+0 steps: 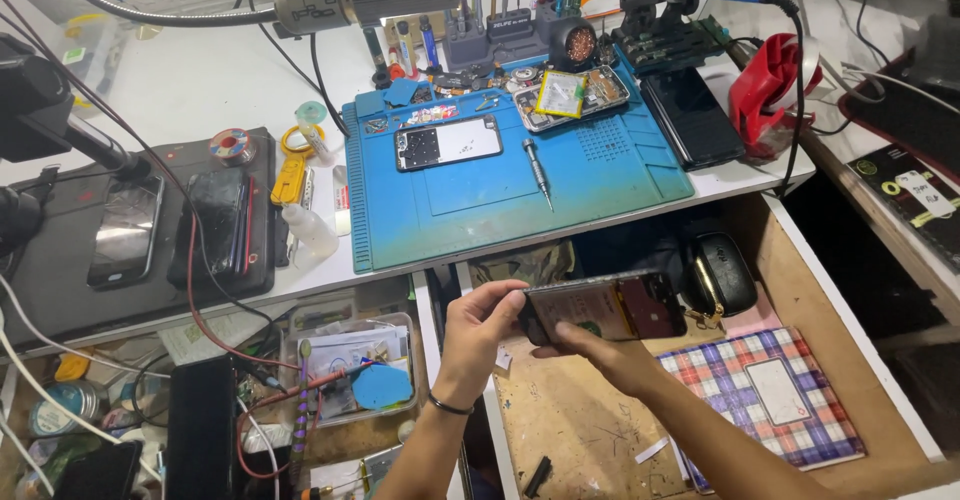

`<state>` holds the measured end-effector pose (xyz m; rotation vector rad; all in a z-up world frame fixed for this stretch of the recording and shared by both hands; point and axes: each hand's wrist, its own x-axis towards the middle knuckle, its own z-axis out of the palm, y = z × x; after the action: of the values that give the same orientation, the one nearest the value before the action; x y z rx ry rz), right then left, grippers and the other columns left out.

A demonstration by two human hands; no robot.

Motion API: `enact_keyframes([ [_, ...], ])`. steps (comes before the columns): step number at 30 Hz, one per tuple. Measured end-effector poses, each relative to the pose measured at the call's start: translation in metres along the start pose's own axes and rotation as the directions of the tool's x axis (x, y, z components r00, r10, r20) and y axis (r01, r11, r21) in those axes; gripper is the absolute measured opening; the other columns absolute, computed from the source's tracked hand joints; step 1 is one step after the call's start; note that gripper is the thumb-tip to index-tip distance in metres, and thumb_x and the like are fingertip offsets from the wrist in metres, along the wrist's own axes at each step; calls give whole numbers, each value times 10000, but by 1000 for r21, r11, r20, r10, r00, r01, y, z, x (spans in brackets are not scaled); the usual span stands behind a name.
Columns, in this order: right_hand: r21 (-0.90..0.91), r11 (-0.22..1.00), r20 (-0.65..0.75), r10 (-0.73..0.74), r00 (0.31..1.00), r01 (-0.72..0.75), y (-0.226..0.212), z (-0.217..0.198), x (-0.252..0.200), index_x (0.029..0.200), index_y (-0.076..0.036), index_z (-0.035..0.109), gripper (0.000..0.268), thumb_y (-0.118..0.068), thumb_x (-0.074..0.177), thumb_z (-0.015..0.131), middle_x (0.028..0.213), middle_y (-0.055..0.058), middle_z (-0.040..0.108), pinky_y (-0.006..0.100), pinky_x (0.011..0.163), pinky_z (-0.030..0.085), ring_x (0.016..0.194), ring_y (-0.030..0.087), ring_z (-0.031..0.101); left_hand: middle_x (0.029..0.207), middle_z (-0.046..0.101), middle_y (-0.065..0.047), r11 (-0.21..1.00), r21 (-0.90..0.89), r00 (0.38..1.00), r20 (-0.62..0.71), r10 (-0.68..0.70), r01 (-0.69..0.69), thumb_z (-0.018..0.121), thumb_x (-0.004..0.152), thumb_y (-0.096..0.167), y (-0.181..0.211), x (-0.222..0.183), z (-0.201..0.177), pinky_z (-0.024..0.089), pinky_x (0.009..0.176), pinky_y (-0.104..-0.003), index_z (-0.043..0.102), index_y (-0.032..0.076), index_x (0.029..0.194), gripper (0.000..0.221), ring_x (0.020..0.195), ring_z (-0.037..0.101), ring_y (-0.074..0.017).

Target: A person is seen assembling a mobile phone at a repair bench, specifically placing a battery into the frame and carefully connecting internal components.

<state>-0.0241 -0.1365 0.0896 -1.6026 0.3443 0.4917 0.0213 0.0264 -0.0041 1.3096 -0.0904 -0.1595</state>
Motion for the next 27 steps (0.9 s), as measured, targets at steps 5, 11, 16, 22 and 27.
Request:
enact_keyframes([
  [5,401,913,121,-128,984,69,79,-30,60,1143,221,673,450,-155,896,662,1132,402,692,555,832,619,975,515,734,923,785,-192,997,-26,996,58,-73,74,735,930,172,9,-1,-2,637,763,-363,782,-13,1125,273,865,735,-213],
  [11,380,924,309,-183,933,55,103,-57,77,1286,208,559,537,-138,893,677,1200,403,658,502,644,672,947,488,732,920,756,-180,979,36,965,168,-202,198,752,916,200,4,2,-9,646,768,-370,764,-5,1137,302,858,746,-233],
  [16,327,945,235,-71,970,-10,82,-65,70,1267,228,577,505,-81,883,689,1188,404,682,493,522,644,905,494,732,924,763,-191,974,164,938,285,-197,155,780,903,186,-6,4,-13,633,803,-391,778,5,1127,287,893,736,-247],
  [22,431,875,141,-305,942,219,79,-43,73,1145,105,572,378,-109,871,720,892,301,680,335,307,525,603,379,687,873,757,-195,993,87,968,228,-101,84,783,915,158,-16,6,-6,639,731,-354,766,-18,1132,279,774,739,-220],
  [27,395,874,72,-338,938,284,72,-25,66,1049,111,594,261,-18,867,730,750,300,689,322,279,481,491,370,692,796,751,-182,999,-11,984,175,-47,49,782,923,131,-43,12,-13,619,588,-289,763,-45,1125,268,612,715,-170],
])
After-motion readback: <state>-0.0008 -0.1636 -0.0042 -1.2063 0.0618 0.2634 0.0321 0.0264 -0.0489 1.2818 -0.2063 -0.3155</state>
